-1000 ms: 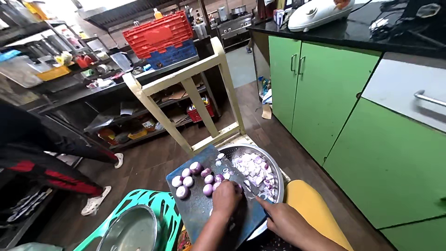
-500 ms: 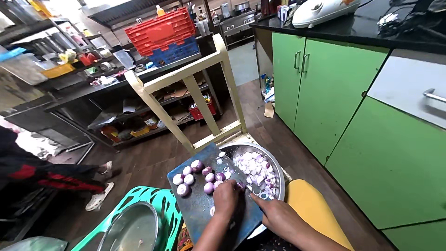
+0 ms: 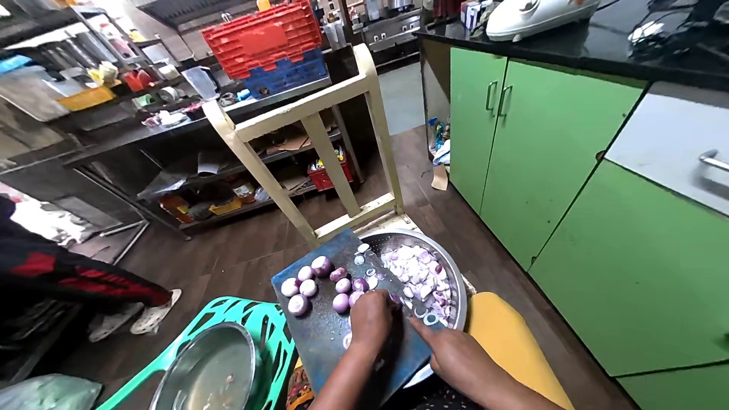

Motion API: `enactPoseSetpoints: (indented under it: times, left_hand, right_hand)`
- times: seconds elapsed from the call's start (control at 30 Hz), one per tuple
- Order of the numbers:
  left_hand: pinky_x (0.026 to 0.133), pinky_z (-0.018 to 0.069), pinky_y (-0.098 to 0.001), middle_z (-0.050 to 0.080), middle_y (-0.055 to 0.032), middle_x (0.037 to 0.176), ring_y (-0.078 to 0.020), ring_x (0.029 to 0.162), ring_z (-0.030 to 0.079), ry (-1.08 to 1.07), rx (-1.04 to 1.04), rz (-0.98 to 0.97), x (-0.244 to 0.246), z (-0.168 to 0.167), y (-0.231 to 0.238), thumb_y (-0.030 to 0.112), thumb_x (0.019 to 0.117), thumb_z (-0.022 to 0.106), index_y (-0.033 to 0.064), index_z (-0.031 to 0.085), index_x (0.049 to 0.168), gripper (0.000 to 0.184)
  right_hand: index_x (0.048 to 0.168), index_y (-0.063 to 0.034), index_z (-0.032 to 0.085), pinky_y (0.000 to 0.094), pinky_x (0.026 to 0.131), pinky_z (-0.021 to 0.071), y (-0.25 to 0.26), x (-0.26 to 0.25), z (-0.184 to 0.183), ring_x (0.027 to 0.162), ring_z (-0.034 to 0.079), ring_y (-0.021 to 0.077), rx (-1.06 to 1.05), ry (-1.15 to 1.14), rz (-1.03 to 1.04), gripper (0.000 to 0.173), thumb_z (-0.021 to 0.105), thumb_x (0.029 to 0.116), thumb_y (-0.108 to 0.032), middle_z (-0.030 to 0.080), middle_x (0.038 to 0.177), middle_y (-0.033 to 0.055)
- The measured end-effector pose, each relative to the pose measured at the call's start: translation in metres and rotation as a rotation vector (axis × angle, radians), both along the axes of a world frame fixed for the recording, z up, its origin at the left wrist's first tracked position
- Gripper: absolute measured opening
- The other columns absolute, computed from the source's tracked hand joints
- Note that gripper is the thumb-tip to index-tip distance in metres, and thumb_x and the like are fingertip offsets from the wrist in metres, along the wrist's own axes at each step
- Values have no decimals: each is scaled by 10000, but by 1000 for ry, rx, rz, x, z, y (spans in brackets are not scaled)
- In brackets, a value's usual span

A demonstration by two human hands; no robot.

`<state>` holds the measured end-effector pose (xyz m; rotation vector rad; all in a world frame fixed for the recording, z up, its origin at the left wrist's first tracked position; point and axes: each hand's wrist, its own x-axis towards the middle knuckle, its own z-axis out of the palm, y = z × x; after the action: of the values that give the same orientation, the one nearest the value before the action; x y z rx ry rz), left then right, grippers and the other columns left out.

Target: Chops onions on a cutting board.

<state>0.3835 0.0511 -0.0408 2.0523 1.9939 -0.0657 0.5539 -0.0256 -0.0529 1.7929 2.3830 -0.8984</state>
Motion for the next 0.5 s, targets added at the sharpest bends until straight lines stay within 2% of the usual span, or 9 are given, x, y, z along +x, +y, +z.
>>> enactPoseSetpoints:
  times: [0.07,0.17,0.3,0.4,0.5]
  left_hand:
    - [950,563,-528,755,-86,1105,-290,1099,706,-3,-6,2,-1,0,-1,269,984,651,147,778,1061,192]
    - [947,562,-537,756,-87,1098,-295,1094,707,-7,-1,-2,-2,-1,-1,264,986,652,149,779,1059,186]
    - [932,565,-534,758,-90,1074,-292,1077,709,3,-4,-10,0,-1,-1,263,979,667,141,779,1030,174]
    - [941,563,-539,753,-97,1093,-301,1094,705,-1,-16,-10,-3,2,0,251,986,640,138,775,1046,185]
    - [939,563,-534,754,-98,1079,-297,1085,707,-17,-3,-9,-5,0,1,257,990,640,135,776,1031,187]
  right_hand:
    - [1644,-310,273,589,787,561,-13,6,5,914,709,413,-16,-26,1,752,539,968,-117,713,945,198]
    - [1639,-284,298,579,768,563,-11,5,14,886,710,400,26,20,-4,710,524,979,-148,711,926,184]
    - [1629,-282,321,593,836,557,6,-4,-1,965,704,411,-9,22,-6,709,540,973,-128,717,1005,202]
    - [1639,-318,288,593,811,558,-9,6,5,941,707,414,-32,-13,-5,744,554,968,-138,718,978,197]
    - [1636,-298,305,577,780,564,-9,8,13,890,712,395,18,27,-9,711,533,977,-159,717,932,177]
